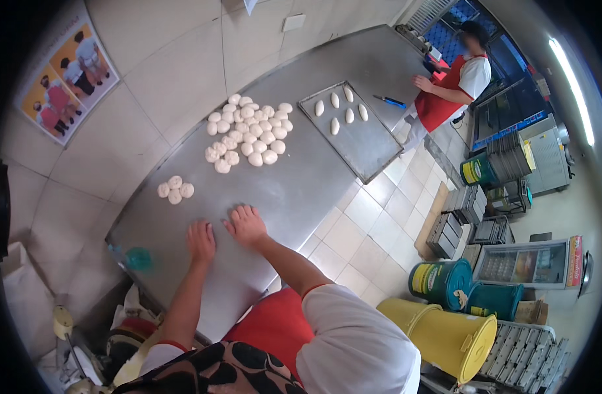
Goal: The person shapes pieces of dough into oval rolls by hand on a metal table, arranges them on a baking tray, and uses a scoring blade to make diagonal cuts on the top of each roll. The person also sprays the table with a bottle and moves a tray of shaped dough.
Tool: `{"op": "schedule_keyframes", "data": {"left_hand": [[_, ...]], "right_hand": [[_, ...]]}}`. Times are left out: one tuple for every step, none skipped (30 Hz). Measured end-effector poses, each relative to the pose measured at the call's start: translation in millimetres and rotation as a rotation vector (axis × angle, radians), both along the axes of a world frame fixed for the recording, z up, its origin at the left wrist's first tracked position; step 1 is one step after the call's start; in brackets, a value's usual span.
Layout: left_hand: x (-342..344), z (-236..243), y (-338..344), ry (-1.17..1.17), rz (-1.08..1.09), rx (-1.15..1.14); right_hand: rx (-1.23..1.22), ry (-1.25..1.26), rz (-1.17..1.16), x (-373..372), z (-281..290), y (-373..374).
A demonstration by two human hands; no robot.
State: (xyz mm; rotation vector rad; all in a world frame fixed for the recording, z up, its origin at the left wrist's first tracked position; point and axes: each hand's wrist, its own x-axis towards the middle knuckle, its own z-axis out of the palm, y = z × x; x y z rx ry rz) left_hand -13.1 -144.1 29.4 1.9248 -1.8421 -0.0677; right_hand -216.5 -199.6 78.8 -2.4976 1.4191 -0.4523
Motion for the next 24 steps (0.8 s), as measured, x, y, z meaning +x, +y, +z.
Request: {"op": "schedule_keyframes", "data": {"left_hand": [[-2, -1, -3, 0.072, 0.033, -0.031], [-8, -1, 8, 0.076, 0.03, -0.037], [-8, -10, 31, 0.094, 0.013, -0.043], [-6, -17, 57, 0.113, 0.006, -0.053], [-9, -15, 87, 0.109, -0.032, -0.007], [-12, -9, 109, 0.106, -0.069, 0.034], [-14, -2, 116, 0.116, -0.059, 0.018], [-16, 3, 121, 0.043, -0.03, 0.109], [-19, 6, 123, -0.03, 0.003, 0.205], [-21, 6, 114, -0.025, 0.013, 0.208], [-22, 4, 95, -0.028, 0.061, 0.192], [-20, 1, 83, -0.034, 0.124, 0.182], [-20, 0, 81, -0.027, 0.14, 0.202], [-19, 2, 77, -0.025, 0.12, 0.222], [-17, 2, 74, -0.031, 0.096, 0.237], [-15, -2, 72, -0.03, 0.109, 0.241], [-14, -6, 70, -0.035, 0.183, 0.209], [-14, -10, 74, -0.045, 0.252, 0.186], [-20, -10, 78, -0.046, 0.248, 0.205], [-24, -9, 82, 0.015, 0.293, 0.155], [-30, -10, 86, 0.08, 0.339, 0.093], [-37, -11, 98, 0.083, 0.337, 0.101], [-42, -10, 112, 0.041, 0.288, 0.114], [-46, -10, 124, 0.001, 0.243, 0.123]], "right_hand": [[-0.034, -0.02, 0.025, -7, -9, 8], [-0.069, -0.041, 0.052, -13, -18, 19], [-0.063, -0.074, 0.078, -23, -25, 36], [-0.059, -0.105, 0.117, -37, -31, 56], [-0.044, -0.013, 0.151, -54, -40, 78], [-0.034, 0.082, 0.185, -67, -43, 85], [-0.048, 0.092, 0.195, -71, -38, 75], [-0.093, 0.136, 0.279, -73, -34, 65], [-0.132, 0.176, 0.367, -74, -32, 58], [-0.18, 0.244, 0.351, -61, -29, 40], [-0.177, 0.248, 0.361, -52, -26, 23], [-0.163, 0.186, 0.38, -38, -19, 8], [-0.137, 0.126, 0.393, -32, -16, 2], [-0.122, 0.13, 0.404, -32, -15, -3], [-0.091, 0.128, 0.401, -32, -15, -4], [-0.07, 0.124, 0.407, -27, -11, -8], [-0.069, 0.122, 0.419, -22, -6, -14], [-0.092, 0.058, 0.393, -19, -4, -13], [-0.105, 0.0, 0.355, -23, -8, -3], [-0.086, -0.002, 0.352, -25, -12, 10], [-0.077, -0.037, 0.282, -28, -18, 17], [-0.068, -0.072, 0.211, -34, -23, 25], [-0.06, -0.069, 0.209, -44, -27, 36], [-0.026, -0.031, 0.207, -54, -33, 47]]}}
